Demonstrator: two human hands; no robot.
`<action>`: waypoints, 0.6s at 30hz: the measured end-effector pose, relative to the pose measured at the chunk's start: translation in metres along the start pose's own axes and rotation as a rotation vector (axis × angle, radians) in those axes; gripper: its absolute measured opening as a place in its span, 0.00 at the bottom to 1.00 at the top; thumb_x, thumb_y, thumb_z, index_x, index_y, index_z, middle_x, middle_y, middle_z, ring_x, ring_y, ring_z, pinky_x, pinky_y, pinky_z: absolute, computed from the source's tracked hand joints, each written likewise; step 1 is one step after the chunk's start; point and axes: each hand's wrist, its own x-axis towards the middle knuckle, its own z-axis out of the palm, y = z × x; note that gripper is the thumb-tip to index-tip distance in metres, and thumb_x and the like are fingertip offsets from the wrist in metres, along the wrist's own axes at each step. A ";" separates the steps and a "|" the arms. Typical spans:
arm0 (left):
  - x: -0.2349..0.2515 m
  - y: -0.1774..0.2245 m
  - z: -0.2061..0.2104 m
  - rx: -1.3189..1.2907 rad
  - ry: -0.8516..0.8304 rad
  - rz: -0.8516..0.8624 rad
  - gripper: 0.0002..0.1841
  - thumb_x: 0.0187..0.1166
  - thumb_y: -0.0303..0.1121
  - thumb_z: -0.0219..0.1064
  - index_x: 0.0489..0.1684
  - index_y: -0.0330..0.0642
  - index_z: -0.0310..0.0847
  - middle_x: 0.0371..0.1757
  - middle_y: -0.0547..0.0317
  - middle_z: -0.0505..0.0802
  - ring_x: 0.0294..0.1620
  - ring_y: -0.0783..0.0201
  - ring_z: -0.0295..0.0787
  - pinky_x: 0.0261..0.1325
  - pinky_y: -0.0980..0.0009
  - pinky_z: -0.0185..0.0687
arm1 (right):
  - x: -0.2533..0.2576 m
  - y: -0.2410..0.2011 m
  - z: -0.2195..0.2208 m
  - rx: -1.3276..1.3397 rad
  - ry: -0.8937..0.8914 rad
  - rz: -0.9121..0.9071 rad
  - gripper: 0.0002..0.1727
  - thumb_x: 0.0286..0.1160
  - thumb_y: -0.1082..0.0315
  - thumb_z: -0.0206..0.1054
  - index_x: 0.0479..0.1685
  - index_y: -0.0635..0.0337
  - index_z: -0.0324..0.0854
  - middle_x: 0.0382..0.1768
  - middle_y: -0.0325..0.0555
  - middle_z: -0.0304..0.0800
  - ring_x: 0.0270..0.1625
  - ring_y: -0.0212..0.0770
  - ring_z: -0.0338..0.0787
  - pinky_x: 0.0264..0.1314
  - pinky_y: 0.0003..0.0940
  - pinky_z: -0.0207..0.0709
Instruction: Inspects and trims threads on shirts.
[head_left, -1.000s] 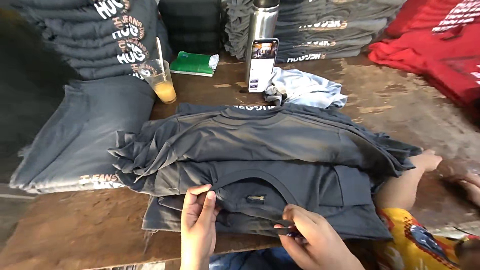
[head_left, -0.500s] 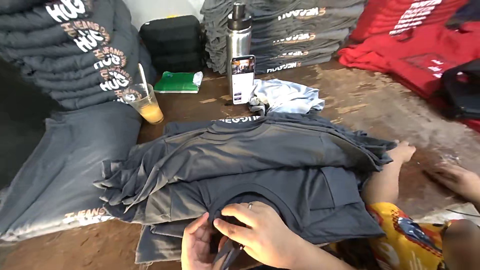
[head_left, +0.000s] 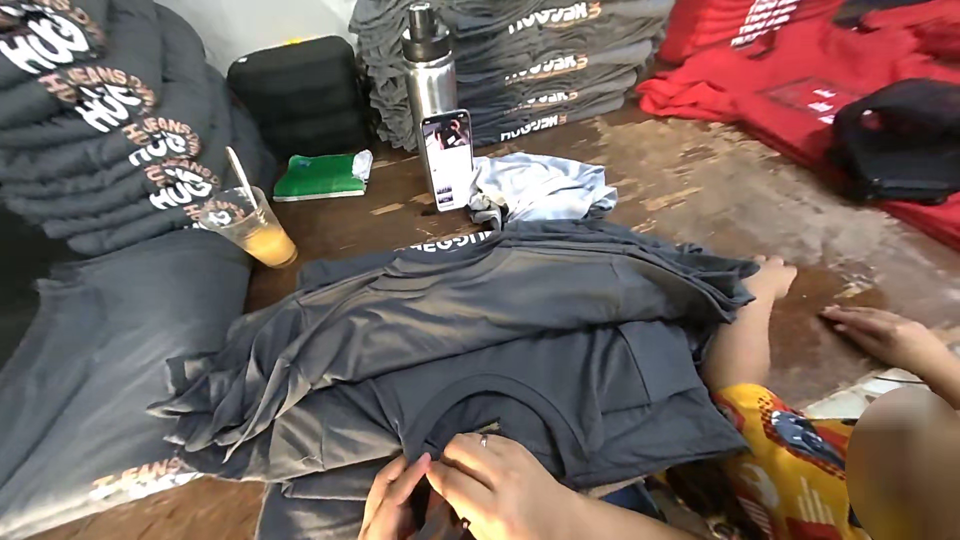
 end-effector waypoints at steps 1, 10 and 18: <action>0.000 0.001 0.000 -0.009 0.003 -0.005 0.15 0.72 0.30 0.78 0.56 0.56 0.93 0.59 0.79 0.92 0.60 0.79 0.88 0.64 0.79 0.85 | -0.001 -0.001 0.000 0.024 -0.009 -0.002 0.07 0.77 0.74 0.61 0.43 0.59 0.86 0.37 0.48 0.87 0.39 0.40 0.89 0.41 0.25 0.84; 0.002 0.002 0.000 -0.024 0.019 -0.010 0.07 0.76 0.34 0.75 0.45 0.61 0.95 0.55 0.83 0.93 0.57 0.83 0.87 0.60 0.84 0.83 | -0.002 -0.009 -0.007 0.146 -0.047 0.067 0.05 0.79 0.73 0.63 0.45 0.59 0.84 0.40 0.48 0.88 0.33 0.39 0.89 0.31 0.29 0.82; 0.006 0.000 -0.010 -0.307 0.052 -0.152 0.02 0.76 0.40 0.75 0.38 0.61 0.94 0.50 0.78 0.95 0.55 0.81 0.89 0.60 0.82 0.83 | -0.017 0.011 -0.023 -0.106 -0.210 0.199 0.13 0.72 0.54 0.70 0.34 0.55 0.83 0.26 0.42 0.87 0.30 0.40 0.90 0.30 0.32 0.83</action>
